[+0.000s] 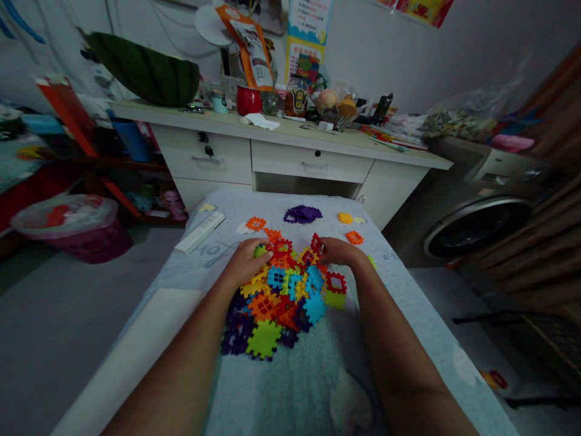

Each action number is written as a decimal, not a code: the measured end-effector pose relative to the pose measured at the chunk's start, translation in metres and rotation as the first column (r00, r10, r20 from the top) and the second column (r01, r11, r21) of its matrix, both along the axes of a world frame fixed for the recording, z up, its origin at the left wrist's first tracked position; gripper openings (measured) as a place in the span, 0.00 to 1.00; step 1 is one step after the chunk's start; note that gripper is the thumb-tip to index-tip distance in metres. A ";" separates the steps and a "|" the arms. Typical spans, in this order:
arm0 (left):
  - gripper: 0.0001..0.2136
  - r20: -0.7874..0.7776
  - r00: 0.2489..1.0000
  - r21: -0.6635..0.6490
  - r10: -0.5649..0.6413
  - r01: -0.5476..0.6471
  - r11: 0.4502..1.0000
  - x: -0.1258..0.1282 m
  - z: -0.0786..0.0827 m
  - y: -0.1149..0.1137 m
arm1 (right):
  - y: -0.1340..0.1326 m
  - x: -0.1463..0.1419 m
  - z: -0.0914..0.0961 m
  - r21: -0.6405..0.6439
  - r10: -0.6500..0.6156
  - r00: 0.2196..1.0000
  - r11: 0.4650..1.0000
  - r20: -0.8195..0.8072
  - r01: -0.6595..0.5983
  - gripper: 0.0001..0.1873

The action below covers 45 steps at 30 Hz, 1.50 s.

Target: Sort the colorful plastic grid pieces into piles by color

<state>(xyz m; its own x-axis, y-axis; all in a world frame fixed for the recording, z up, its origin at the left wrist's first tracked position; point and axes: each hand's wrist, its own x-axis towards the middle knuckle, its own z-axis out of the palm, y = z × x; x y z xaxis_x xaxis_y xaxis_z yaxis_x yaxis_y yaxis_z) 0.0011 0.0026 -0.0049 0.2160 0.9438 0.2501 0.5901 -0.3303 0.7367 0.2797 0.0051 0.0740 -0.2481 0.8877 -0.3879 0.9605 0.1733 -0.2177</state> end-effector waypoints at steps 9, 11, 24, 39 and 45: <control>0.20 -0.016 1.000 -0.012 0.007 -0.007 1.000 0.000 0.002 -0.001 | 0.001 0.038 0.005 -0.143 -0.175 0.897 0.982 -0.406 0.127 0.05; 0.20 -0.015 1.000 -0.020 0.012 -0.013 1.000 0.001 0.002 -0.001 | 0.002 0.052 0.007 -0.132 -0.215 0.863 0.976 -0.457 0.173 0.03; 0.21 -0.010 1.000 -0.004 0.012 -0.012 1.000 0.000 0.001 -0.001 | 0.018 0.104 -0.015 0.547 -0.549 0.765 0.548 -0.336 0.633 0.09; 0.20 -0.003 1.000 -0.011 0.005 -0.005 1.000 0.000 0.000 -0.001 | 0.019 0.094 -0.027 0.488 -0.579 0.811 0.684 -0.090 0.542 0.16; 0.19 -0.007 1.000 -0.016 0.014 -0.015 1.000 0.000 0.000 -0.001 | 0.016 0.050 -0.012 0.237 -0.177 0.979 0.951 -0.103 0.197 0.21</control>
<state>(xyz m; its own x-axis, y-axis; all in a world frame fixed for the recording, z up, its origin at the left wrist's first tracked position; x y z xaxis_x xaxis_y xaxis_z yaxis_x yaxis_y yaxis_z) 0.0015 0.0019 -0.0044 0.2039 0.9508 0.2333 0.5996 -0.3096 0.7380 0.3302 0.0210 0.0619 -0.0894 0.9863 -0.1387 0.9621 0.0495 -0.2682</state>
